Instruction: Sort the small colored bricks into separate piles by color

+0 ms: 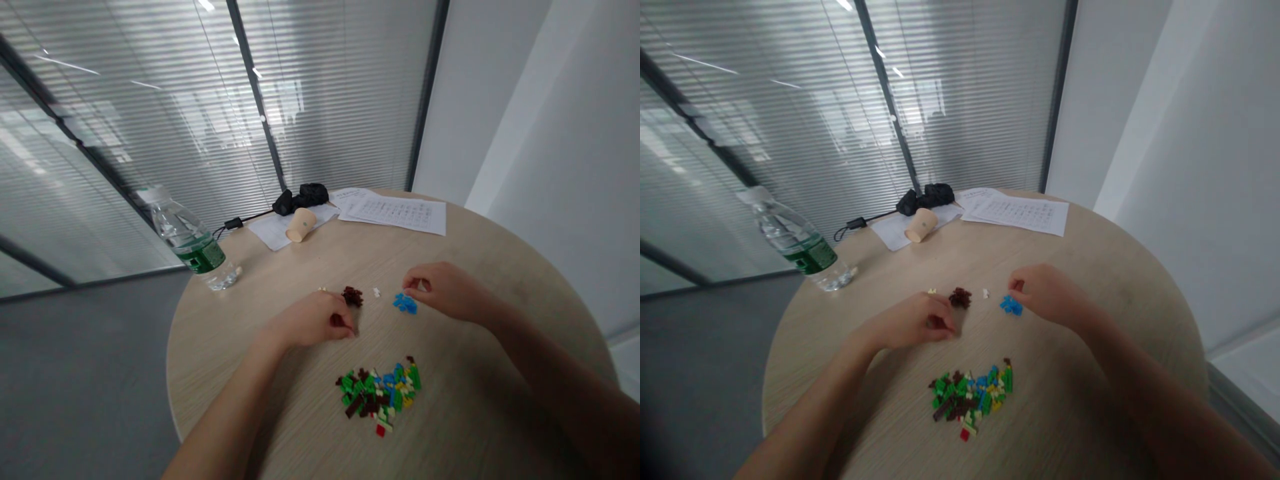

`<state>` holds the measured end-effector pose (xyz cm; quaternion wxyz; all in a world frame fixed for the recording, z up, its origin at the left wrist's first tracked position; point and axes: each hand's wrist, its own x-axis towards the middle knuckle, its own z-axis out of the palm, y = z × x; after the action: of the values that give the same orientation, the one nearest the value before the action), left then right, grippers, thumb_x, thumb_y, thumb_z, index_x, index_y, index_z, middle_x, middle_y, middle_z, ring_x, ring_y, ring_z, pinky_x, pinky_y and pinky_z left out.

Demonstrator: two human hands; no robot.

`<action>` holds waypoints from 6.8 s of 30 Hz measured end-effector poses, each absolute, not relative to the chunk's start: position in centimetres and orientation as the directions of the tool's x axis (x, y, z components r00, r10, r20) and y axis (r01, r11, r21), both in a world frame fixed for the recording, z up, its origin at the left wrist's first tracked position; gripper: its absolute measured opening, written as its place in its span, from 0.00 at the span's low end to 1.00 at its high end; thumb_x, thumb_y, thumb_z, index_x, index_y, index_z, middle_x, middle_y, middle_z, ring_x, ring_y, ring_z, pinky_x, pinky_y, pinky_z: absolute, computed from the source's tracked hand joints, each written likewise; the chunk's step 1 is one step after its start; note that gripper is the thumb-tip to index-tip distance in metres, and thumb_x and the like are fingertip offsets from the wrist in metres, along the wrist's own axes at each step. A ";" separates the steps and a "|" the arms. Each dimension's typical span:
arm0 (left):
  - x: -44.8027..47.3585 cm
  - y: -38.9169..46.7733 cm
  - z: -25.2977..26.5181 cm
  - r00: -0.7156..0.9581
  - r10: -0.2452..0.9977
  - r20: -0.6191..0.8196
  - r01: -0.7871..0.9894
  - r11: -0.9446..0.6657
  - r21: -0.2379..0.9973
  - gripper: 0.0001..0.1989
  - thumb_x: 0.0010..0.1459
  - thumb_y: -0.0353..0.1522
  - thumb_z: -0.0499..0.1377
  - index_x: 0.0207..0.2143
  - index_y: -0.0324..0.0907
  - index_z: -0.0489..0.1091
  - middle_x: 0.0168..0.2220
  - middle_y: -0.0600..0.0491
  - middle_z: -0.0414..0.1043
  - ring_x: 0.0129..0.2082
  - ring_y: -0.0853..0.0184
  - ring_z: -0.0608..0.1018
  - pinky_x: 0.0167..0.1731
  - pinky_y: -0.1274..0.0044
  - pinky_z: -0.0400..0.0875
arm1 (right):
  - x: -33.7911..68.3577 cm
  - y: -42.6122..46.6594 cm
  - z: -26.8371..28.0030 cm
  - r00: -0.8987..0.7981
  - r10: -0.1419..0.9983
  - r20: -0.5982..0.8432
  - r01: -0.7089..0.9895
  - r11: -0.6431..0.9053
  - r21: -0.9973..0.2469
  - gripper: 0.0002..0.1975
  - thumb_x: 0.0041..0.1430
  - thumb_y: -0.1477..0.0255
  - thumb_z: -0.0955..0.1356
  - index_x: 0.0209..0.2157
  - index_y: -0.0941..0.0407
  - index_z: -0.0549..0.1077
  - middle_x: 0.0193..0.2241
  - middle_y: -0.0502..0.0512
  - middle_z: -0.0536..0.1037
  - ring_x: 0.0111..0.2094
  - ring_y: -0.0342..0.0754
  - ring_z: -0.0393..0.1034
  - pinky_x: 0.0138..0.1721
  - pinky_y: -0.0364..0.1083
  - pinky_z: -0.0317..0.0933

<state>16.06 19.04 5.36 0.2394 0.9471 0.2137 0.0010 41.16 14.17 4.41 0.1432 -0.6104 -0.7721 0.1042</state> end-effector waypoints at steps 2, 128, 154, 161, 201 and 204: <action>16.0 19.0 5.6 0.899 0.430 -0.084 0.420 -0.791 0.445 0.05 0.53 0.28 0.58 0.31 0.38 0.74 0.31 0.53 0.74 0.30 0.71 0.73 0.33 0.79 0.65 | 41.5 14.3 4.4 -0.206 0.977 0.050 0.924 0.211 -0.320 0.11 0.55 0.69 0.63 0.29 0.58 0.76 0.26 0.55 0.77 0.26 0.45 0.66 0.27 0.43 0.53; 14.5 21.6 3.4 0.653 0.749 0.116 0.726 -0.662 0.188 0.09 0.56 0.29 0.53 0.34 0.40 0.73 0.37 0.49 0.70 0.36 0.66 0.72 0.39 0.75 0.66 | 38.3 12.0 4.3 -0.701 0.713 -0.008 0.602 0.587 -0.542 0.05 0.50 0.77 0.66 0.29 0.59 0.75 0.23 0.50 0.72 0.24 0.40 0.63 0.28 0.40 0.56; 16.1 19.9 4.4 0.675 0.711 0.199 0.566 -0.671 0.478 0.08 0.57 0.31 0.54 0.33 0.40 0.73 0.33 0.53 0.72 0.31 0.70 0.72 0.34 0.78 0.65 | 39.1 12.8 3.8 -0.684 0.729 0.011 0.607 0.578 -0.546 0.04 0.53 0.76 0.66 0.29 0.59 0.75 0.27 0.52 0.73 0.27 0.42 0.64 0.30 0.41 0.57; 17.8 17.8 4.6 0.823 0.564 0.064 0.329 -0.567 0.755 0.09 0.57 0.32 0.54 0.28 0.38 0.72 0.27 0.55 0.70 0.27 0.73 0.68 0.28 0.81 0.62 | 37.5 12.6 3.8 -0.566 0.721 0.400 0.497 0.686 -0.532 0.03 0.56 0.73 0.66 0.31 0.57 0.71 0.30 0.51 0.74 0.27 0.40 0.63 0.31 0.40 0.57; 16.8 18.4 5.4 0.805 0.594 -0.017 0.405 -0.528 0.747 0.05 0.48 0.25 0.58 0.29 0.39 0.72 0.26 0.57 0.71 0.25 0.74 0.67 0.26 0.81 0.62 | 37.4 12.4 3.7 -0.565 0.727 0.391 0.587 0.687 -0.429 0.04 0.57 0.72 0.65 0.34 0.57 0.70 0.29 0.51 0.73 0.26 0.40 0.61 0.31 0.41 0.55; 16.6 18.6 5.5 0.819 0.574 0.004 0.404 -0.582 0.706 0.06 0.48 0.24 0.57 0.29 0.39 0.73 0.27 0.56 0.71 0.26 0.74 0.68 0.28 0.81 0.63 | 37.6 12.6 3.5 -0.570 0.722 0.393 0.586 0.692 -0.421 0.04 0.56 0.73 0.65 0.34 0.57 0.70 0.30 0.51 0.74 0.25 0.40 0.60 0.31 0.41 0.55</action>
<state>16.64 18.55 5.52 0.3635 0.8815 0.2776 0.1169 37.60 12.55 3.54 0.2759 -0.3725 -0.8775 0.1228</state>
